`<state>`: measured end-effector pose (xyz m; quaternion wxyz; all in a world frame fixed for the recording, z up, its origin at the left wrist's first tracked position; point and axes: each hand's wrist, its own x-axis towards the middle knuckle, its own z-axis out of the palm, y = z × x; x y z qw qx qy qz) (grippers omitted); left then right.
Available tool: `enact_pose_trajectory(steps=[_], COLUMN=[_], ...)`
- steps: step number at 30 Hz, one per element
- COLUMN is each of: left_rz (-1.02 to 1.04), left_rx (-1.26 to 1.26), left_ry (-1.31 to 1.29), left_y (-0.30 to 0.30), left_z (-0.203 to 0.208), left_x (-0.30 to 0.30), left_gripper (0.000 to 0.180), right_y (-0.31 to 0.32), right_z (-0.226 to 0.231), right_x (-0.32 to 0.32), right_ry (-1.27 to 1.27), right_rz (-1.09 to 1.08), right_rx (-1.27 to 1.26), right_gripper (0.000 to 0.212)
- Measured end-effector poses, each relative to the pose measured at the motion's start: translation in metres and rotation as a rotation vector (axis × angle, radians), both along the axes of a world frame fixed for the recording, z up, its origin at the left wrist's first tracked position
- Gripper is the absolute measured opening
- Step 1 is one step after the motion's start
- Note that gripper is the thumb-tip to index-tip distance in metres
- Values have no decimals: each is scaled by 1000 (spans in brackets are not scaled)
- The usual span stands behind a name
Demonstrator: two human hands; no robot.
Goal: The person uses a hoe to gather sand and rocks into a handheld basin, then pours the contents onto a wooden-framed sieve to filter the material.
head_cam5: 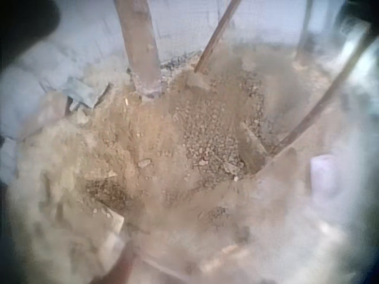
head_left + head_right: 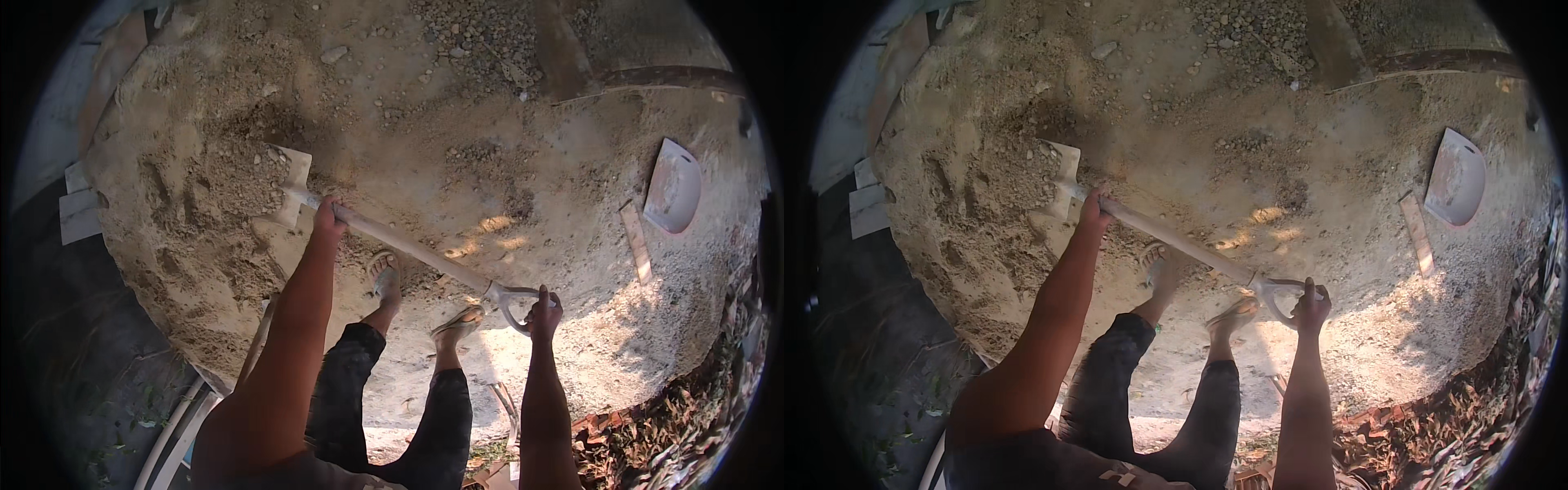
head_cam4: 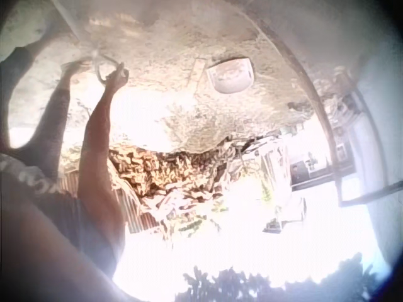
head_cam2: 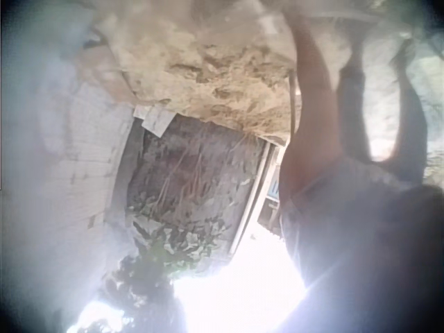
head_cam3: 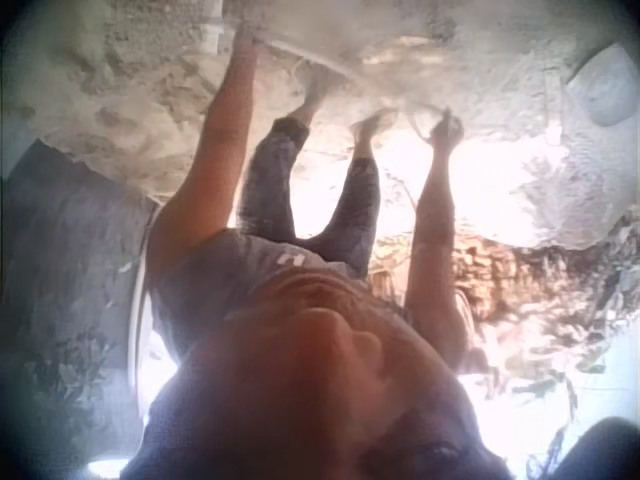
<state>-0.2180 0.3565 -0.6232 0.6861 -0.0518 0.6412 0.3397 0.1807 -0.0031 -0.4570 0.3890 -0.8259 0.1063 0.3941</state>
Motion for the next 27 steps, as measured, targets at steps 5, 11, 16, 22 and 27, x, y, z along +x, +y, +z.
enact_pose_trajectory(steps=[5,11,16,22,27], left_rz=[70,140,-38,-374,-701], left_rx=[-107,-278,-271,7,813], left_ry=[20,227,376,314,336], left_y=[-87,-136,-96,19,90], left_z=[134,285,368,440,659], left_x=[-56,-55,52,222,482], left_gripper=[16,21,23,44,68], right_y=[-38,-28,-48,-124,-99], right_z=[138,282,370,358,340], right_x=[-1,56,123,136,121], right_ry=[115,248,281,402,617], right_rz=[55,180,80,-108,204], right_rx=[-145,-199,-144,-29,-79], right_gripper=[32,34,34,54,68])
